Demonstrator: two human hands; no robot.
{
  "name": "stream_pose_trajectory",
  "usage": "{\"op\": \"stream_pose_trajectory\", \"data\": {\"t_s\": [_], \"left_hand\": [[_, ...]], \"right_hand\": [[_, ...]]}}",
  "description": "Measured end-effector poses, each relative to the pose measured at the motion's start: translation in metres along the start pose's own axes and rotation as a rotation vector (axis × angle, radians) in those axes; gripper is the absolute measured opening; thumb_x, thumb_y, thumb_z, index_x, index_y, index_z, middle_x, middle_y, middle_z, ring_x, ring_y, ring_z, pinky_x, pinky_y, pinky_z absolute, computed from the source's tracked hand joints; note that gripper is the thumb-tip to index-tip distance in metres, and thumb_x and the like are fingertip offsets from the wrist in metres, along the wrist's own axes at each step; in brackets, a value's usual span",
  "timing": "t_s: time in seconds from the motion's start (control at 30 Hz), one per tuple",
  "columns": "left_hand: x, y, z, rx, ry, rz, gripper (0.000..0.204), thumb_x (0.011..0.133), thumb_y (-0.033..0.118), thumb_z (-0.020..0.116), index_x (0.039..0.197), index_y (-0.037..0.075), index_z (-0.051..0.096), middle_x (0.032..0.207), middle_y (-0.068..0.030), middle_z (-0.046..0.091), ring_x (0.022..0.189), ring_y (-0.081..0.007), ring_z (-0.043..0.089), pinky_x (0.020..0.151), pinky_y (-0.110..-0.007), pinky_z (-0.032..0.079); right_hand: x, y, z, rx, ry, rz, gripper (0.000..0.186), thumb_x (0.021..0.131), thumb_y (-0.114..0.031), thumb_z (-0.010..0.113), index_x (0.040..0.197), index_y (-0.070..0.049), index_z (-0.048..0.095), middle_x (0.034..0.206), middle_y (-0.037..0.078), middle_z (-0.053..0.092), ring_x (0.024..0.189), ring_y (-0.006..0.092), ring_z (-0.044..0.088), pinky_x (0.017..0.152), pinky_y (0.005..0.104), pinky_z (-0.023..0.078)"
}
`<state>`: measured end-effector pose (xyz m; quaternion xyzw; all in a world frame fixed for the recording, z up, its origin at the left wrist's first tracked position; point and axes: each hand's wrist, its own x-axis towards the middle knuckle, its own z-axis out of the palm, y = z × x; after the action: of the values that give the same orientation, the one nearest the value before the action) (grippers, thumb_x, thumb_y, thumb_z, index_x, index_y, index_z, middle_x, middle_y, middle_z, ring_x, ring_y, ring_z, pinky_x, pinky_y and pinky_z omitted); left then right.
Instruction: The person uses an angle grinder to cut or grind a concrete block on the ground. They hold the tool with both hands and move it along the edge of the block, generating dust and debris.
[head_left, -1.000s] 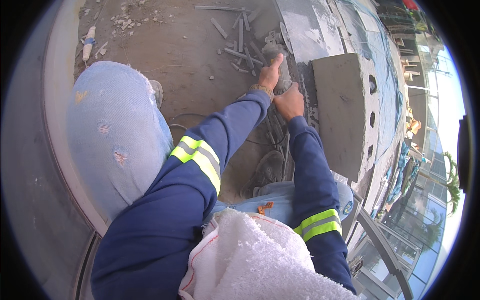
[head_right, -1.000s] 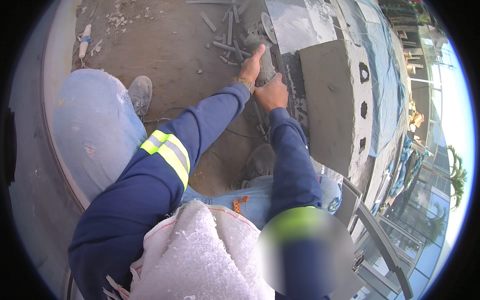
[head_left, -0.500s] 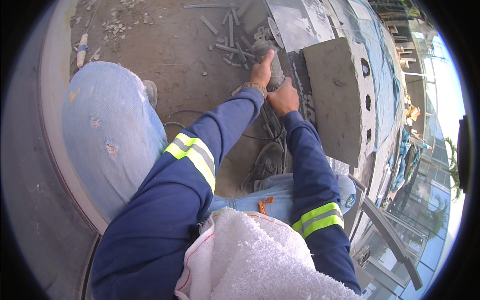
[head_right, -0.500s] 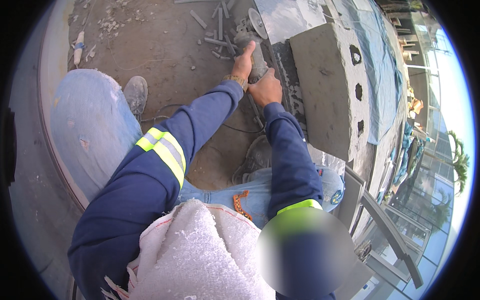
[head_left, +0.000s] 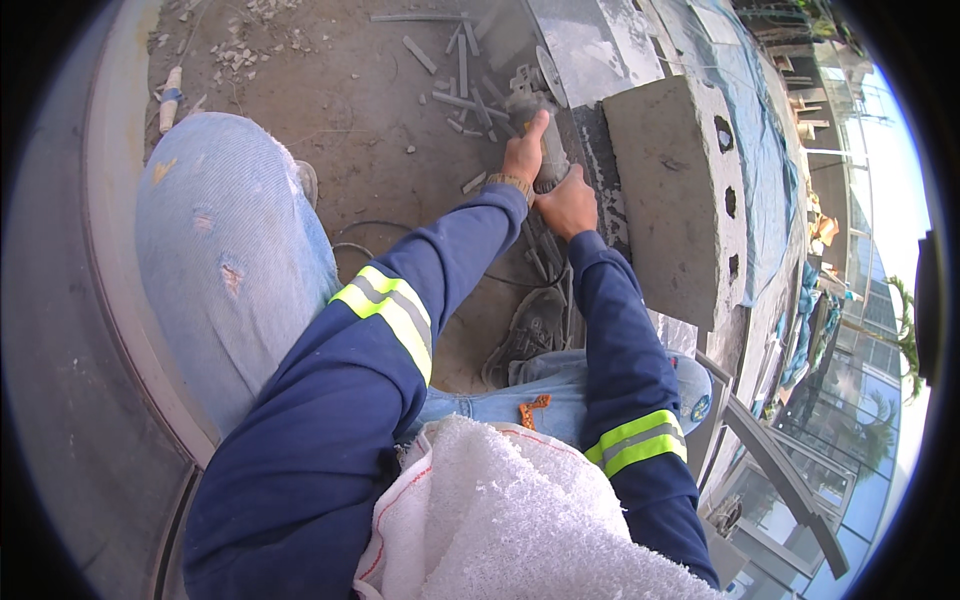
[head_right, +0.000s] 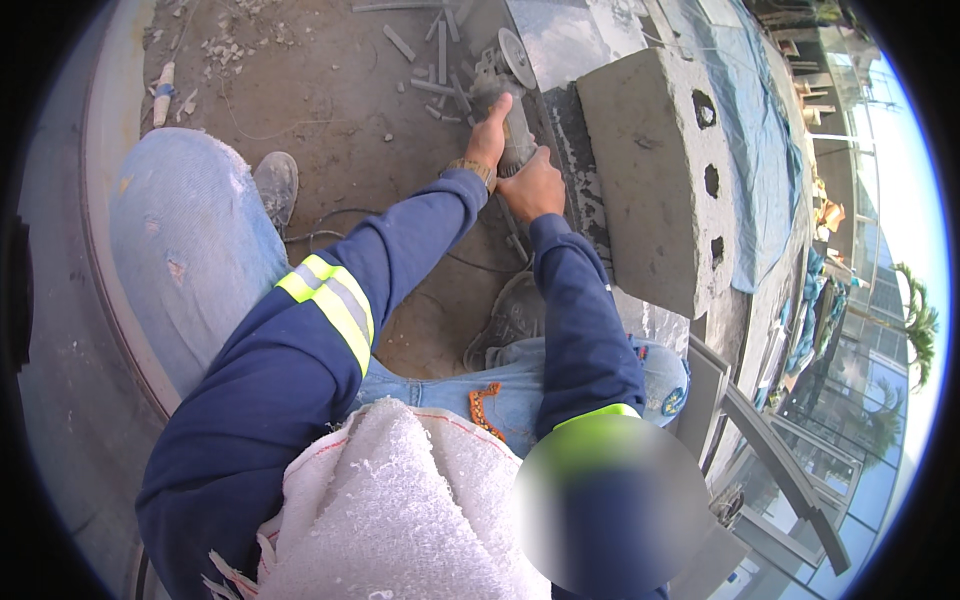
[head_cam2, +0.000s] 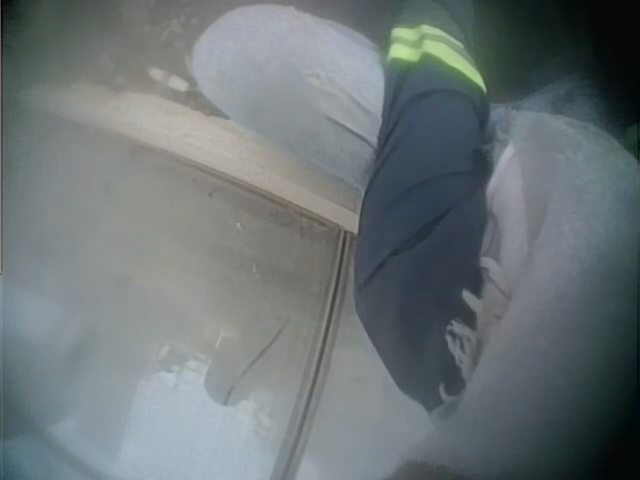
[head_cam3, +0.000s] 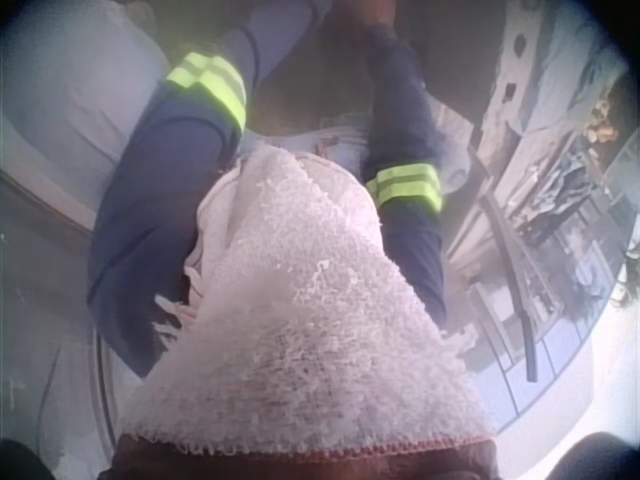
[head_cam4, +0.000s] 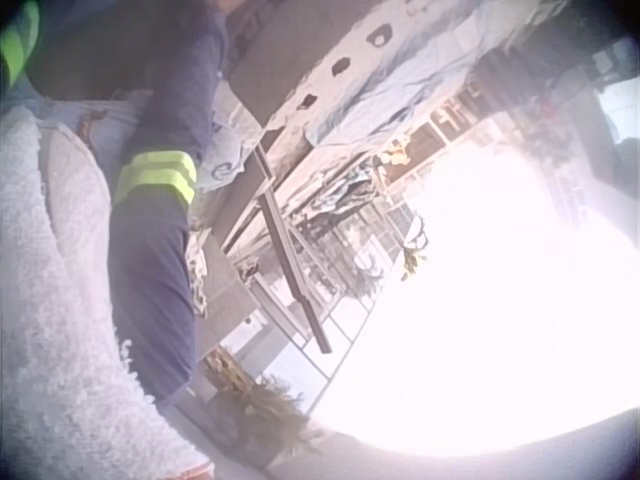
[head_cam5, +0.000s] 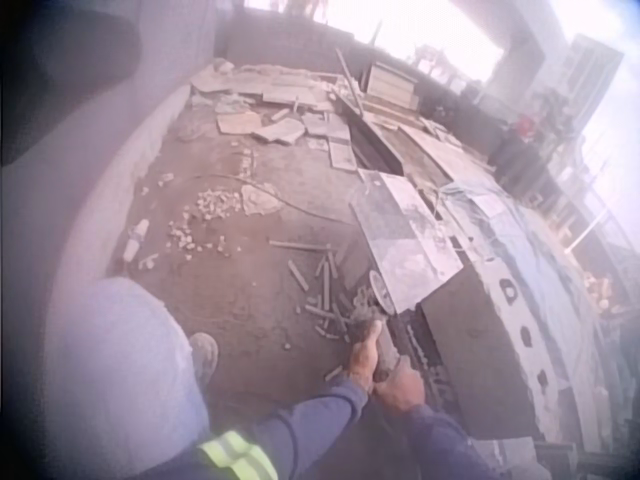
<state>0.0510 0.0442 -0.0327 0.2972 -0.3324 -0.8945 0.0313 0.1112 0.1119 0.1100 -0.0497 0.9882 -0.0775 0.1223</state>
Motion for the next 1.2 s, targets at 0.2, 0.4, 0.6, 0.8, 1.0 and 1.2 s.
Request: {"op": "stream_pose_trajectory", "data": {"t_s": [0.2,0.4,0.6,0.8,1.0,1.2], "left_hand": [[-0.009,0.007,0.000,-0.005,-0.030,-0.007,0.064,0.094,0.062,0.064,0.102,-0.002,0.070,0.085,-0.0148,0.072,0.071,-0.0251,0.070,0.069,-0.037,0.057],[0.006,0.004,-0.005,0.020,-0.005,-0.049,0.064,0.093,0.064,0.065,0.099,0.000,0.070,0.083,-0.0141,0.072,0.070,-0.0246,0.070,0.069,-0.037,0.057],[0.008,0.015,-0.003,-0.014,-0.031,-0.066,0.063,0.092,0.063,0.067,0.100,0.000,0.070,0.083,-0.0136,0.071,0.070,-0.0242,0.070,0.068,-0.037,0.058],[0.020,0.013,-0.007,0.021,0.006,-0.034,0.063,0.092,0.063,0.067,0.099,0.000,0.070,0.084,-0.0134,0.071,0.071,-0.0238,0.070,0.068,-0.037,0.058],[0.027,0.021,-0.005,0.061,0.002,-0.076,0.065,0.091,0.065,0.066,0.098,0.000,0.071,0.085,-0.0138,0.072,0.071,-0.0233,0.069,0.070,-0.037,0.057],[0.024,0.020,-0.002,0.080,-0.018,-0.049,0.064,0.092,0.064,0.065,0.096,0.001,0.071,0.084,-0.0131,0.072,0.071,-0.0230,0.069,0.070,-0.035,0.056]], "right_hand": [[-0.002,0.002,0.001,0.002,0.012,-0.008,0.089,0.067,-0.049,0.088,0.123,0.009,0.051,0.108,0.035,0.069,0.104,0.0486,0.069,0.092,0.0501,0.055],[0.001,-0.007,-0.001,-0.004,-0.006,0.000,0.091,0.065,-0.047,0.090,0.127,0.008,0.050,0.109,0.034,0.070,0.105,0.0466,0.070,0.094,0.0492,0.055],[0.008,-0.011,-0.001,-0.004,-0.008,0.011,0.092,0.067,-0.047,0.089,0.129,0.008,0.049,0.110,0.033,0.070,0.106,0.0463,0.070,0.094,0.0487,0.055],[0.014,-0.019,-0.001,0.003,-0.002,0.002,0.089,0.069,-0.048,0.087,0.127,0.007,0.050,0.110,0.033,0.070,0.106,0.0469,0.069,0.095,0.0495,0.055],[0.026,-0.017,0.004,0.008,-0.006,0.019,0.087,0.070,-0.048,0.086,0.126,0.007,0.049,0.109,0.035,0.069,0.106,0.0481,0.069,0.095,0.0507,0.055],[0.026,-0.017,0.001,0.007,-0.011,0.025,0.088,0.070,-0.048,0.086,0.126,0.007,0.049,0.110,0.035,0.069,0.106,0.0479,0.069,0.095,0.0501,0.055]]}}
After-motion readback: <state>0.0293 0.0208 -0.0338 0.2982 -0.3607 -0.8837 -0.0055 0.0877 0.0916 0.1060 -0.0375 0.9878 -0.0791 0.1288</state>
